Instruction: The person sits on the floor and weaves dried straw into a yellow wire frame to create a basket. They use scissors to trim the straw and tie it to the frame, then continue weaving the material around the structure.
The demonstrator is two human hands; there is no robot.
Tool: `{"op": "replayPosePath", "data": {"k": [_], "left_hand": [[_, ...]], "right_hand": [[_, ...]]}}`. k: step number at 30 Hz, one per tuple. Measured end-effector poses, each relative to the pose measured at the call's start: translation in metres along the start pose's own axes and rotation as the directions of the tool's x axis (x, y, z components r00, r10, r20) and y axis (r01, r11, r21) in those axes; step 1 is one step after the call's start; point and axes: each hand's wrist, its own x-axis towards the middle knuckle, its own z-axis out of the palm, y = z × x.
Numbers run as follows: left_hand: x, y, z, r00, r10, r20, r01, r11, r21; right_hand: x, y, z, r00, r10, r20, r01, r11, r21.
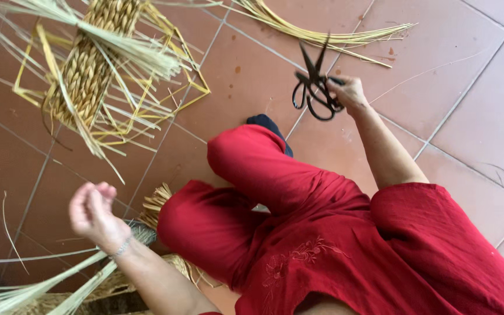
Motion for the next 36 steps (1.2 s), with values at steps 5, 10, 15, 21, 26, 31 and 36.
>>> {"op": "replayPosePath", "data": {"k": [5,10,15,21,26,31,36], "left_hand": [[0.03,0.018,0.062,0.976,0.13,0.175,-0.107,0.985,-0.134],[0.045,-0.007,0.092,0.987,0.07,0.147,-0.038,0.976,-0.213],[0.053,-0.034,0.082,0.998,-0.029,0.048,0.039,0.974,-0.224],[0.064,-0.042,0.079,1.0,0.007,0.009,-0.006,0.988,-0.154],[0.068,-0.054,0.08,1.0,-0.004,-0.028,0.0,0.989,-0.15],[0.072,-0.068,0.073,0.998,0.005,-0.069,-0.015,0.99,-0.141],[0.083,-0.09,0.063,0.998,0.027,-0.052,-0.036,0.984,-0.175]], "right_hand": [[0.011,0.043,-0.013,0.991,0.119,0.052,-0.114,0.988,-0.102],[0.027,0.066,-0.014,0.972,0.206,0.116,-0.202,0.978,-0.042],[0.054,0.086,-0.01,0.959,0.27,0.082,-0.25,0.949,-0.194],[0.06,0.099,0.023,0.995,0.079,-0.056,-0.087,0.987,-0.137],[0.047,0.093,0.051,0.964,0.102,-0.247,-0.192,0.907,-0.376],[0.042,0.072,0.057,0.98,-0.004,-0.2,-0.12,0.788,-0.604],[0.057,0.026,0.087,0.569,-0.822,0.032,0.287,0.162,-0.944]]}}
